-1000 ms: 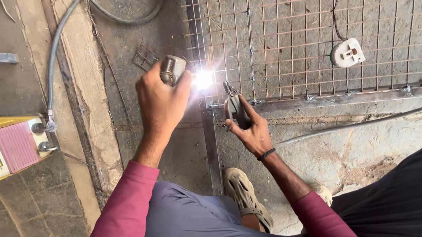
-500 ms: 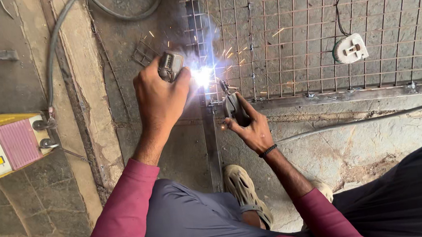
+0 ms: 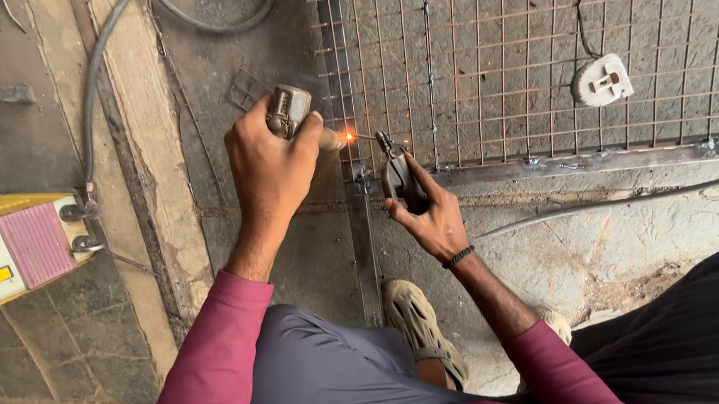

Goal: The person welds a metal mesh panel to a metal frame using a welding torch and a hammer. They repeatedly weld intersections and tap the welds with a hammer to check the joints.

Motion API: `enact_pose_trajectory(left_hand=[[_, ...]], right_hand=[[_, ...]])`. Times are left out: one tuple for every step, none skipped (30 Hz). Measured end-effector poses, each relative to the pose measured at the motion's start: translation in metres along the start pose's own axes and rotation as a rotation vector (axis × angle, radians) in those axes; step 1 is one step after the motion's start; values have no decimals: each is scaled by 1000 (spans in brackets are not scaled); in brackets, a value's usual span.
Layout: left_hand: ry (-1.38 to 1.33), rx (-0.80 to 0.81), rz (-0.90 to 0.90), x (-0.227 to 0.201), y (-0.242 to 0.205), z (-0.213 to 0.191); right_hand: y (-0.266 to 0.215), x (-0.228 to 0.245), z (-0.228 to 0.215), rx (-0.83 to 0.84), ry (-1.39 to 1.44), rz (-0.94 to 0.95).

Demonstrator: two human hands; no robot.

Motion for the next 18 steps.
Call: enact_pose_trajectory(left_hand=[[0, -3, -5, 1, 0, 0], [0, -6, -10, 1, 1, 0], [-1, -10, -14, 1, 1, 0], [6, -22, -5, 0, 2, -1], [12, -33, 2, 0, 2, -2], [18, -45, 9, 0, 1, -2], [28, -37, -12, 2, 2, -1], [38, -30, -32, 4, 3, 0], [51, -23, -57, 7, 2, 0], [40, -18, -54, 8, 2, 0], [28, -16, -50, 9, 2, 0], [17, -13, -46, 9, 2, 0], [27, -22, -44, 9, 3, -1], [37, -32, -43, 9, 3, -2], [45, -40, -39, 9, 3, -2], [41, -39, -26, 7, 4, -1], [38, -40, -16, 6, 4, -1], [35, -41, -6, 5, 3, -1]], right_hand=[[1, -1, 1, -1, -2, 11], [1, -1, 2, -2, -4, 23], [2, -1, 3, 1, -22, 31], [3, -1, 4, 4, -40, 39], [4, -1, 3, 8, -59, 49], [4, -2, 3, 15, -47, 55], [4, -2, 3, 19, -34, 59], [4, -3, 3, 23, -21, 64], [3, -3, 3, 21, -33, 57], [2, -3, 3, 19, -44, 50], [2, -3, 3, 17, -56, 40], [3, -4, 4, 24, -67, 48], [4, -5, 4, 30, -79, 57], [6, -6, 3, 36, -90, 65], [8, -7, 2, 39, -81, 92], [12, -8, 0, 42, -71, 119], [14, -9, -2, 50, -61, 146], [19, -8, -4, 63, -22, 157]])
Point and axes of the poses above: each hand's wrist, its own y-axis towards the middle knuckle, its own z-axis out of the palm, x = y × z, the point moved 9 cm from there along y, towards the middle knuckle, and after that the axes turned 11 degrees about y, right-handed, at the moved point
